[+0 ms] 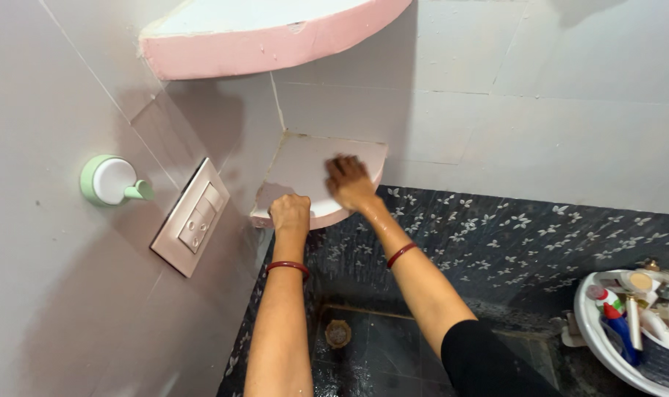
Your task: The person cleans a two-tiered pink corner shelf in a bathroom. They use a green sponge to scrub the surfaces of both shelves and pour water from a white plastic jug to rinse the area. The person repeatedly scrubs and rinses the shelves throughout the video.
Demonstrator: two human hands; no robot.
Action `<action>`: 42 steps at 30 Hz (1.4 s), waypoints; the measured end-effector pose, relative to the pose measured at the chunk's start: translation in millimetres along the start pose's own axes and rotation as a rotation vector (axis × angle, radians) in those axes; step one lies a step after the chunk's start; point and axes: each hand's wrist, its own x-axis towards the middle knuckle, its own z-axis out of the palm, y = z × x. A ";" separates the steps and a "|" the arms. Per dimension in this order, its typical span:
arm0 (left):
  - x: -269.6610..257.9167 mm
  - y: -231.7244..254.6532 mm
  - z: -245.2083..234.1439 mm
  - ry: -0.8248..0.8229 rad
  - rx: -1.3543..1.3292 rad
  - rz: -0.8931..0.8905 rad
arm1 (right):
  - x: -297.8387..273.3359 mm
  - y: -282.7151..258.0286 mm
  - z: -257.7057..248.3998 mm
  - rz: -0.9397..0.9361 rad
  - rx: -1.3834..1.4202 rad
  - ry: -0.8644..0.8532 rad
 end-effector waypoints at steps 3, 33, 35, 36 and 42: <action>2.7 -1.8 2.3 0.029 -0.007 0.017 | -13.9 -35.6 1.6 -0.207 0.018 -0.031; -66.1 23.0 7.9 0.424 -0.390 -0.014 | -7.2 20.4 27.1 0.229 0.441 0.390; -64.5 37.4 1.1 0.486 -0.371 0.067 | -8.1 16.1 28.9 0.122 0.230 0.503; -61.6 44.2 -1.7 0.524 -0.360 0.093 | -6.7 12.2 28.1 0.116 0.218 0.524; -66.6 49.8 2.2 0.420 -0.371 0.011 | -10.2 -2.3 9.7 0.131 0.244 0.565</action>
